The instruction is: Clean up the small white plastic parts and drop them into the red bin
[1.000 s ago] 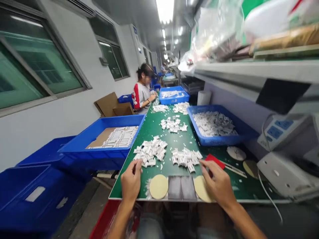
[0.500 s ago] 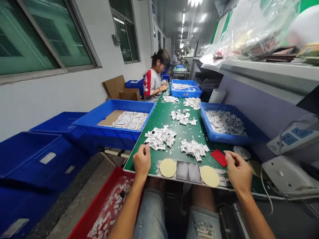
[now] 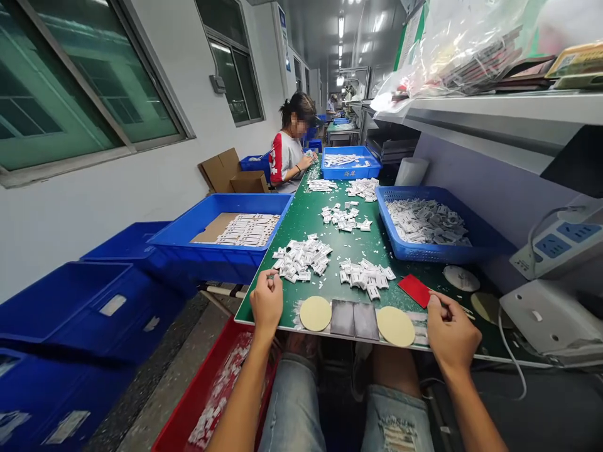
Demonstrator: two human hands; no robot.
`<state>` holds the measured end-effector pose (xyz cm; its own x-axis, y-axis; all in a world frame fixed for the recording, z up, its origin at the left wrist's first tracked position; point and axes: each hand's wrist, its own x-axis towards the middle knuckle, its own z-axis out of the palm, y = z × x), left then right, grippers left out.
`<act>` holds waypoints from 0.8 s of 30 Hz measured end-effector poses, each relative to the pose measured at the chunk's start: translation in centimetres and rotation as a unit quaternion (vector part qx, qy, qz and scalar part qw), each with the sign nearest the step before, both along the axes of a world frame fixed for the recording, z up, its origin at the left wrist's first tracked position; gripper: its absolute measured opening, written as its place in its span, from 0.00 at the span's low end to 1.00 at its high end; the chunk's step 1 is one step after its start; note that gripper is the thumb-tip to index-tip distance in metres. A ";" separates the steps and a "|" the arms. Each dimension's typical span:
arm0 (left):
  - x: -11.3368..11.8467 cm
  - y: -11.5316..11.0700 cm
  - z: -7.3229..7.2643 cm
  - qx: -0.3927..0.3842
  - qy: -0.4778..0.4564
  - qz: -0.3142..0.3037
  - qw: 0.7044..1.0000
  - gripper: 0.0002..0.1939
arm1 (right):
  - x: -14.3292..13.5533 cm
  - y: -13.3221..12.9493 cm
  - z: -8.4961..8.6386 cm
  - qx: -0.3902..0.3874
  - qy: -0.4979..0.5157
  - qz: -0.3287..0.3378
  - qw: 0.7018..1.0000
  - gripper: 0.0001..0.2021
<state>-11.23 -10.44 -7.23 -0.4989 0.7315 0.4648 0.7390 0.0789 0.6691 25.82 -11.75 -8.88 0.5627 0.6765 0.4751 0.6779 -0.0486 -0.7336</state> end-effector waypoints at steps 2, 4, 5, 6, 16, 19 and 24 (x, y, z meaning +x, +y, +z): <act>0.0 0.0 -0.1 -0.001 0.000 0.003 1.000 0.08 | 0.1 0.0 -0.2 -0.008 -0.017 0.006 1.000 0.23; 0.2 -0.1 -0.2 -0.003 0.002 0.009 1.000 0.08 | 0.0 -0.1 -0.1 -0.015 -0.024 -0.002 1.000 0.23; 0.3 -0.2 -0.2 -0.007 0.007 0.013 1.000 0.07 | 0.0 -0.1 -0.1 -0.020 -0.026 -0.006 0.999 0.23; 0.5 -0.2 -0.1 -0.014 0.015 0.018 1.000 0.07 | -0.1 -0.1 0.0 -0.029 -0.028 -0.006 0.999 0.23; 1.0 -0.4 0.5 -0.059 0.051 0.017 0.997 0.09 | 0.5 -0.4 2.2 -0.129 0.031 0.138 0.982 0.18; 0.8 -0.4 0.1 -0.054 0.052 0.019 0.997 0.10 | -0.5 0.1 6.9 -0.098 0.165 0.219 0.957 0.19; 0.8 -0.3 -0.1 -0.045 0.046 0.013 0.998 0.08 | -4.2 3.0 15.3 -0.121 0.109 0.340 0.926 0.27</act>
